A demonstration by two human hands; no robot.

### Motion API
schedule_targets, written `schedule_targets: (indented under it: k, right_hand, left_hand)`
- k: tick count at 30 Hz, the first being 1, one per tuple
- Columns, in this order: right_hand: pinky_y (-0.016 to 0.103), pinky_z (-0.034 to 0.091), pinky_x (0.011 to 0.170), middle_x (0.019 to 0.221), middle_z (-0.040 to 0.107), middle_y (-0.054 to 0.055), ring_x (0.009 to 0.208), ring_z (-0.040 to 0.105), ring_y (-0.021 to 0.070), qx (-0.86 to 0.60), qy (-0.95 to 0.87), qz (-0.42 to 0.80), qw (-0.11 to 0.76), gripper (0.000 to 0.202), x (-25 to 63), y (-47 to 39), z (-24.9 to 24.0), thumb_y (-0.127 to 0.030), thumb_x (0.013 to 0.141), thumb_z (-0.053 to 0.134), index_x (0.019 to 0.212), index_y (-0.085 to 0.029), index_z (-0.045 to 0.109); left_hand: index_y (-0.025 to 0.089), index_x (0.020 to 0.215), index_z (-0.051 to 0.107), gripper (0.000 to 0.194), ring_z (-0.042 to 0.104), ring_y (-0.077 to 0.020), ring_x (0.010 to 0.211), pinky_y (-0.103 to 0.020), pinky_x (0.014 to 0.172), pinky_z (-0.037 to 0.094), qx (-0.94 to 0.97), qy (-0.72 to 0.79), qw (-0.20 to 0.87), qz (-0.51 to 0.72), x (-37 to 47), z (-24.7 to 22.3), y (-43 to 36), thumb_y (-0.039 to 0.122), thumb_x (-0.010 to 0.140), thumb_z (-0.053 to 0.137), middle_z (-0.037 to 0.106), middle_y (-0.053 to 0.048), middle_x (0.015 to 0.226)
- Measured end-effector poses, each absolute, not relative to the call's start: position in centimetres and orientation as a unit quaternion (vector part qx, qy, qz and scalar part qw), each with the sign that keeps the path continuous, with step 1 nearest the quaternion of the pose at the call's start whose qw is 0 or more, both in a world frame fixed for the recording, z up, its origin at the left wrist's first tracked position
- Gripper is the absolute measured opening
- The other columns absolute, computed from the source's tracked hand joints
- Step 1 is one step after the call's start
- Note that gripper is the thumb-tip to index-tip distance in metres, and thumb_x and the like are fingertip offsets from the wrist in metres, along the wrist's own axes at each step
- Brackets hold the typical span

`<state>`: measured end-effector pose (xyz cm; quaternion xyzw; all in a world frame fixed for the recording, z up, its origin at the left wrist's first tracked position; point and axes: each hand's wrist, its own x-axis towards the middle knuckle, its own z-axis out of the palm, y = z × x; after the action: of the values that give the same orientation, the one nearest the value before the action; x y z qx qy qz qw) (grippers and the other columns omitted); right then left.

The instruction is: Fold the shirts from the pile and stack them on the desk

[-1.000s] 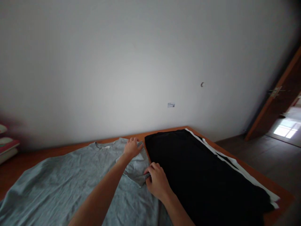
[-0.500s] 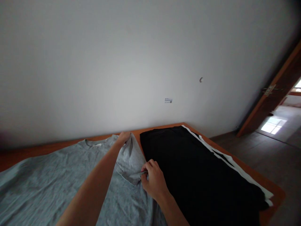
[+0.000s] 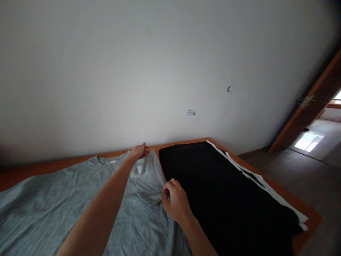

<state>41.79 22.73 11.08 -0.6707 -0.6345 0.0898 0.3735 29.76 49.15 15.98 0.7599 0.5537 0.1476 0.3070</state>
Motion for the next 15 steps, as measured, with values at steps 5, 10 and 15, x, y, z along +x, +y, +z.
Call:
schedule_targets:
  k: [5, 10, 15]
  right_hand:
    - [0.034, 0.043, 0.086, 0.102, 0.058, 0.005, 0.099, 0.053, 0.0227, -0.659, -0.670, 0.077, 0.332, 0.030, 41.7, 22.3, 11.5, -0.007, 0.070, 0.060, 0.095, -0.022, 0.062]
    - [0.036, 0.041, 0.088, 0.105, 0.061, 0.004, 0.100, 0.053, 0.0231, -0.630, -0.701, 0.063, 0.327, 0.023, 41.7, 22.3, 11.6, -0.012, 0.075, 0.063, 0.095, -0.024, 0.067]
    - [0.033, 0.041, 0.085, 0.096, 0.064, 0.004, 0.094, 0.057, 0.0217, -0.626, -0.676, 0.055, 0.385, 0.018, 41.7, 22.6, 11.6, -0.009, 0.080, 0.060, 0.092, -0.021, 0.063]
  left_hand:
    - [0.017, 0.117, 0.063, 0.036, 0.066, -0.0225, 0.102, -0.043, 0.088, 0.056, 0.788, 0.537, 0.289, 0.080, 26.1, 15.3, 47.8, 0.044, 0.094, 0.062, 0.066, -0.007, 0.118]
    - [0.021, 0.061, 0.064, 0.033, 0.065, -0.0200, 0.078, -0.027, 0.071, 0.050, 0.814, 0.500, 0.289, 0.062, 21.8, 15.5, 45.5, 0.050, 0.071, 0.077, 0.065, 0.001, 0.066]
    - [0.022, 0.081, 0.065, 0.045, 0.065, -0.0171, 0.070, -0.024, 0.058, 0.049, 0.792, 0.519, 0.306, 0.103, 19.6, 16.2, 43.5, 0.062, 0.083, 0.045, 0.068, 0.001, 0.071]
